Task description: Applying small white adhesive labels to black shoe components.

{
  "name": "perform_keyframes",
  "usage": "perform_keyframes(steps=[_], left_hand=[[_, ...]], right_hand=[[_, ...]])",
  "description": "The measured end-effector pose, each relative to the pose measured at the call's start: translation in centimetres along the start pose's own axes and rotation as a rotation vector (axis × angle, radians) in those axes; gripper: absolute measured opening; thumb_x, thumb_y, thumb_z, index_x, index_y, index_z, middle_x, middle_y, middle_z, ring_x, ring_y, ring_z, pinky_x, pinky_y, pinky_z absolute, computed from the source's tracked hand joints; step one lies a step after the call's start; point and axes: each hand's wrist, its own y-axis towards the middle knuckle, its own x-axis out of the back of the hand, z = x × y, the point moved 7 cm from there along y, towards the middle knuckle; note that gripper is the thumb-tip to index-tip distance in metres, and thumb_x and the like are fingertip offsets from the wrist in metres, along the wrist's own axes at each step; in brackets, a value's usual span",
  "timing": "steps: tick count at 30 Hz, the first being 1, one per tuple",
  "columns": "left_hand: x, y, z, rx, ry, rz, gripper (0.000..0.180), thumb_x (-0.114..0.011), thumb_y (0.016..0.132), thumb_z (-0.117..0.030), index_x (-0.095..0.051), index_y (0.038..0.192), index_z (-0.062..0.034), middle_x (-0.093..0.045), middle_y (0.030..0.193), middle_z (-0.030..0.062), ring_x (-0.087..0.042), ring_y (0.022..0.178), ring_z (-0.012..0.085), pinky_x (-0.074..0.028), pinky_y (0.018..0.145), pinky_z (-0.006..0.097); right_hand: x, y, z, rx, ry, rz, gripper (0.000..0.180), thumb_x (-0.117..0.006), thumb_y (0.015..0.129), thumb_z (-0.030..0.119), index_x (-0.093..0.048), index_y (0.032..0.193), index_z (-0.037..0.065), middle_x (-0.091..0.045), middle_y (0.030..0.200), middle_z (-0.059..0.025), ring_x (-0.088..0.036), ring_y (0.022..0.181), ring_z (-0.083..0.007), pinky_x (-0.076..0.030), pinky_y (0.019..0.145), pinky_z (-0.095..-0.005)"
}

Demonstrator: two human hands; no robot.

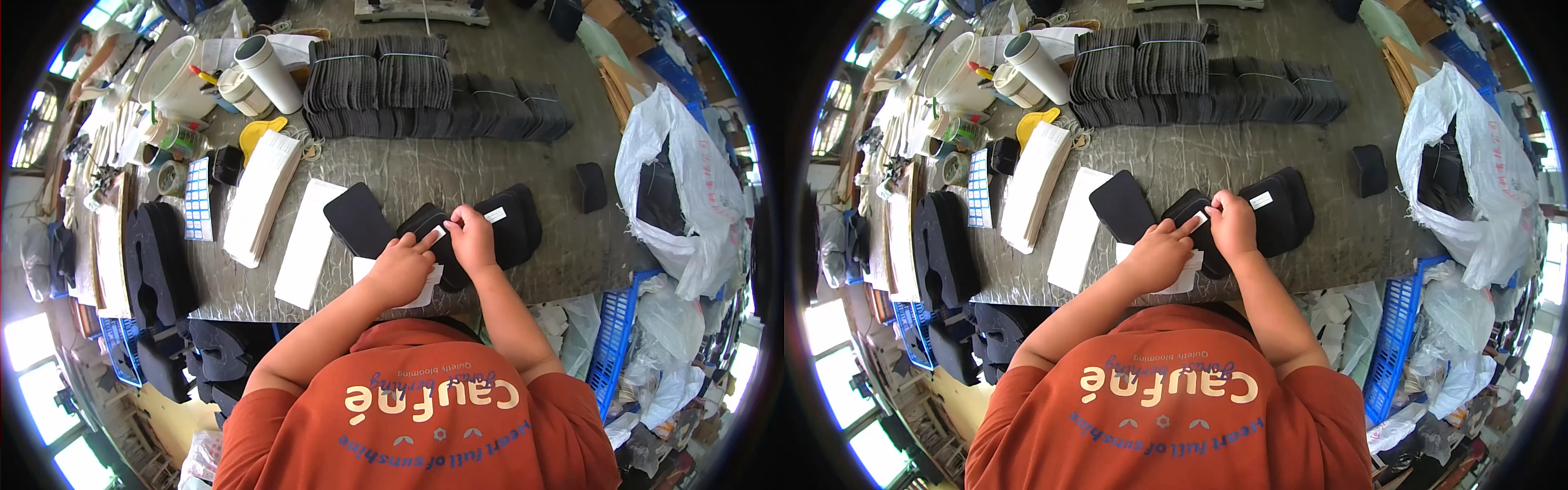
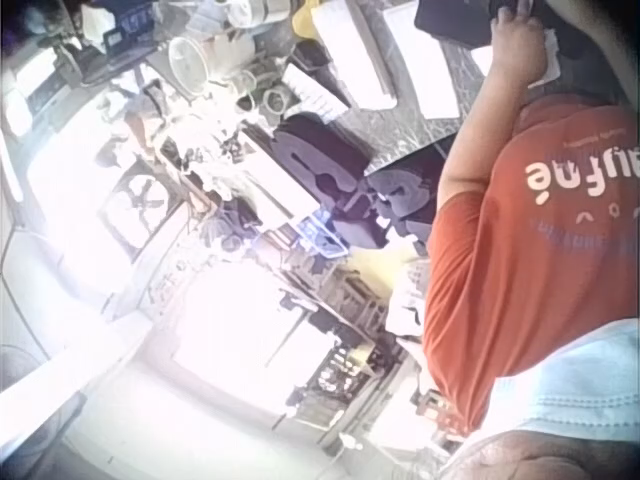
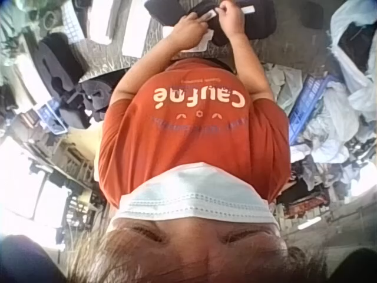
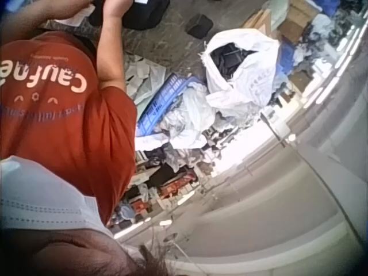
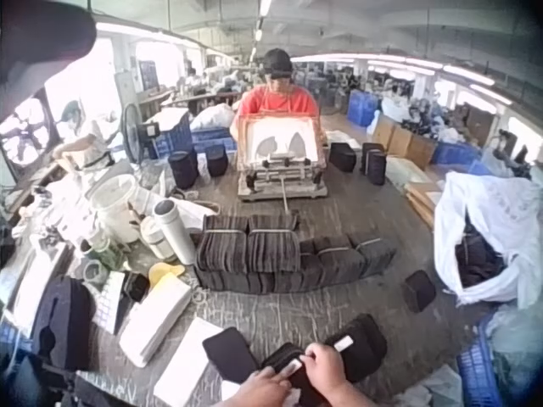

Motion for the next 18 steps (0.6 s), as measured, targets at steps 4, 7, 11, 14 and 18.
perform_keyframes(steps=[4,7,11,14,18], left_hand=[[-0.3,-1.6,1.4,0.026,-0.239,-0.125,0.012,-0.058,0.084,-0.011,-0.062,0.087,-0.0007,-0.051,0.135,0.0145,-0.055,0.103,0.0284,-0.045,0.090,0.040],[0.3,-1.6,1.5,0.035,-0.305,-0.231,0.012,-0.058,0.085,-0.010,-0.061,0.089,0.0018,-0.062,0.117,0.0160,-0.058,0.096,0.0318,-0.047,0.087,0.038],[1.6,-1.3,2.8,0.192,-0.527,-0.307,0.015,-0.057,0.088,-0.011,-0.061,0.087,0.0034,-0.064,0.091,0.0181,-0.059,0.086,0.0352,-0.048,0.079,0.040],[1.7,-1.1,3.2,0.227,-0.606,-0.337,0.016,-0.056,0.088,-0.010,-0.061,0.084,0.0039,-0.062,0.081,0.0191,-0.060,0.082,0.0368,-0.048,0.074,0.041],[1.4,-1.7,3.9,0.380,-0.477,-0.335,0.015,-0.057,0.086,-0.009,-0.059,0.078,0.0029,-0.062,0.078,0.0194,-0.059,0.079,0.0370,-0.048,0.072,0.043]], right_hand=[[2.7,1.1,-2.7,-0.166,0.117,0.035,0.017,-0.067,0.079,0.000,-0.050,0.082,0.003,-0.056,0.065,-0.0156,-0.056,0.057,-0.0275,-0.046,0.057,-0.0360],[7.8,1.8,-4.4,-0.249,-0.052,-0.139,0.015,-0.066,0.080,0.002,-0.052,0.085,0.002,-0.059,0.070,-0.0154,-0.059,0.066,-0.0311,-0.048,0.066,-0.0391],[8.1,0.4,0.5,0.069,-0.136,-0.128,0.012,-0.066,0.078,0.003,-0.059,0.087,0.004,-0.061,0.081,-0.0128,-0.056,0.086,-0.0326,-0.043,0.085,-0.0428],[1.5,-3.2,1.4,-0.256,0.432,0.350,0.008,-0.067,0.082,0.006,-0.062,0.087,0.001,-0.062,0.077,-0.0074,-0.059,0.070,-0.0141,-0.048,0.065,-0.0288],[0.4,-3.7,2.9,-0.289,0.474,0.416,0.008,-0.064,0.083,0.003,-0.058,0.081,-0.001,-0.061,0.072,-0.0045,-0.056,0.067,-0.0103,-0.047,0.063,-0.0274]])
